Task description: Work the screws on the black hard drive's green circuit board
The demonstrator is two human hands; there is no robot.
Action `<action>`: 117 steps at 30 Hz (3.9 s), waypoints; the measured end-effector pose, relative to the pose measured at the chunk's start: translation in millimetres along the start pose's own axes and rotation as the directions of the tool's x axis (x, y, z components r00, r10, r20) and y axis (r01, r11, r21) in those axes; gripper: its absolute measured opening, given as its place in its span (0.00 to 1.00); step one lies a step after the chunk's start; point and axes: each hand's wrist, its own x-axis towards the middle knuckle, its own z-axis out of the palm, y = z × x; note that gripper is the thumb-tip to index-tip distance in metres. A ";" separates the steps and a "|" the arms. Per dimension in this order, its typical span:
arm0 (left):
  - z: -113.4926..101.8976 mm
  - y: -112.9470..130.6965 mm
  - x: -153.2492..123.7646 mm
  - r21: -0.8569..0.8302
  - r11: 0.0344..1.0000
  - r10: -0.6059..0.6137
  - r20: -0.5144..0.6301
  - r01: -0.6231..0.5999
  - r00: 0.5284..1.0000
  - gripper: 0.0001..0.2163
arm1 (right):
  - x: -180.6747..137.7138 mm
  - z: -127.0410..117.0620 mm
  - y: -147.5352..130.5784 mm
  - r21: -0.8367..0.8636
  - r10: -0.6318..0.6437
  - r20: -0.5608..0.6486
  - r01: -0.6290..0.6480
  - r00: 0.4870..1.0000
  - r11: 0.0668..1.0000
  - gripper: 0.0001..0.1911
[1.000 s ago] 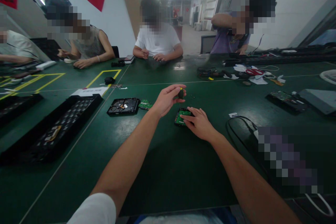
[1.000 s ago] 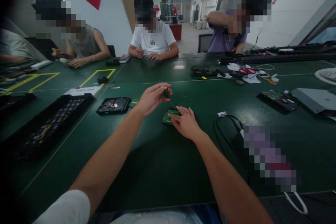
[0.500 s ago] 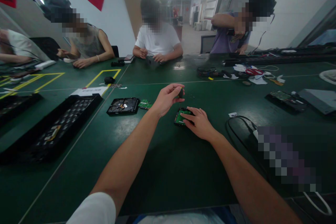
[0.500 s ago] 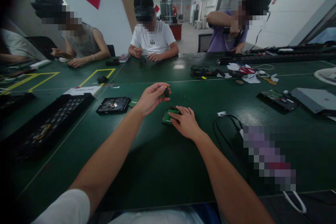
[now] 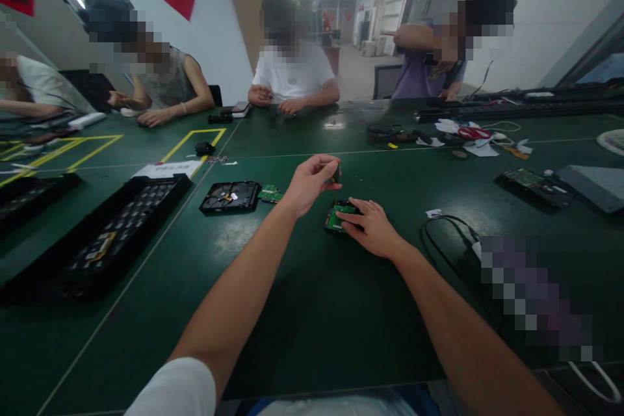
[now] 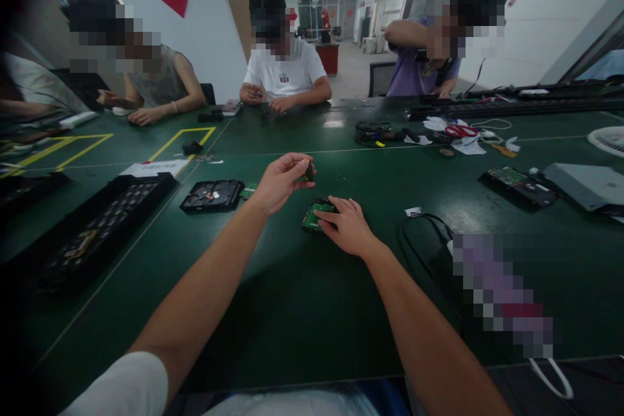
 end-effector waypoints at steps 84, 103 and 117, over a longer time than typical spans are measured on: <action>4.0 -2.2 -1.5 0.257 0.963 0.075 0.034 -0.081 0.997 0.17 | -4.6 0.1 -24.9 -0.120 0.330 -0.045 -0.333 0.943 0.935 0.29; 0.4 15.1 -5.8 0.247 0.969 -0.053 0.190 0.004 0.980 0.16 | -7.0 -13.7 6.8 -0.046 0.144 0.117 -0.140 0.983 0.989 0.29; 4.8 15.6 -8.6 0.213 0.977 -0.026 0.191 -0.015 0.981 0.14 | -9.8 -12.7 -1.3 -0.052 0.192 0.127 -0.186 0.973 0.981 0.28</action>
